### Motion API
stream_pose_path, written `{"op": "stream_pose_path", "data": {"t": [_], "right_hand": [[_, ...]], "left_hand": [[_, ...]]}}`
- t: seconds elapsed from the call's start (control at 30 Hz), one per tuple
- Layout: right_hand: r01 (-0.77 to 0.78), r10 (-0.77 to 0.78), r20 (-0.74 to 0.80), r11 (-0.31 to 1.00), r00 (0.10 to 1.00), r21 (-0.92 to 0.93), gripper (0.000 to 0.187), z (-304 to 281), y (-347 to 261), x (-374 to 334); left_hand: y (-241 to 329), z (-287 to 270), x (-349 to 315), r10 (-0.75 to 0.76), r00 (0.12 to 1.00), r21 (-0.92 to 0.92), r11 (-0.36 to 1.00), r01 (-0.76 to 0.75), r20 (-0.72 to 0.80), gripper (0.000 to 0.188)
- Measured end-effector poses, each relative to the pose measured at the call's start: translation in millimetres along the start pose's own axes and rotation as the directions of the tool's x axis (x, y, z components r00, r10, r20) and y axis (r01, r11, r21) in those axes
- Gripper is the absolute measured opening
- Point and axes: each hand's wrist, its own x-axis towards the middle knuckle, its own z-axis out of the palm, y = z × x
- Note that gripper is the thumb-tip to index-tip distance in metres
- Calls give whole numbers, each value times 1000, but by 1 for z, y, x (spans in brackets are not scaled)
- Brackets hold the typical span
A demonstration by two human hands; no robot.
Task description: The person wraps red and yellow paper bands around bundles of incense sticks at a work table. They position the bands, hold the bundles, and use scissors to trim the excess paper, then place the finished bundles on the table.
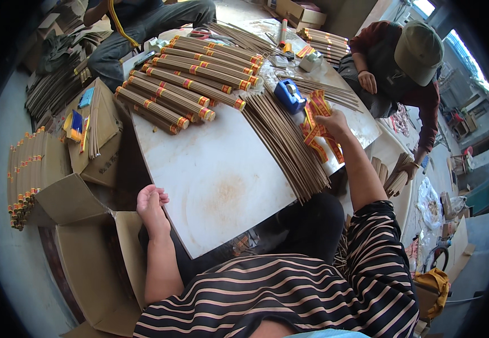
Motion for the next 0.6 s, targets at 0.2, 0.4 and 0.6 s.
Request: {"op": "stream_pose_path", "data": {"t": [0.2,0.4,0.6], "right_hand": [[23,-23,-12,999,1000,-42,26,-3,-17,-4],[25,-54,186,988,981,155,29,8,-100,-55],[-223,143,480,968,866,112,34,75,-84,-73]], "left_hand": [[-2,-4,0,-5,1000,-17,1000,5,0,17],[-1,-6,0,-1,1000,-33,999,1,14,18],[-1,-5,0,4,999,-80,997,-1,38,15]]}}
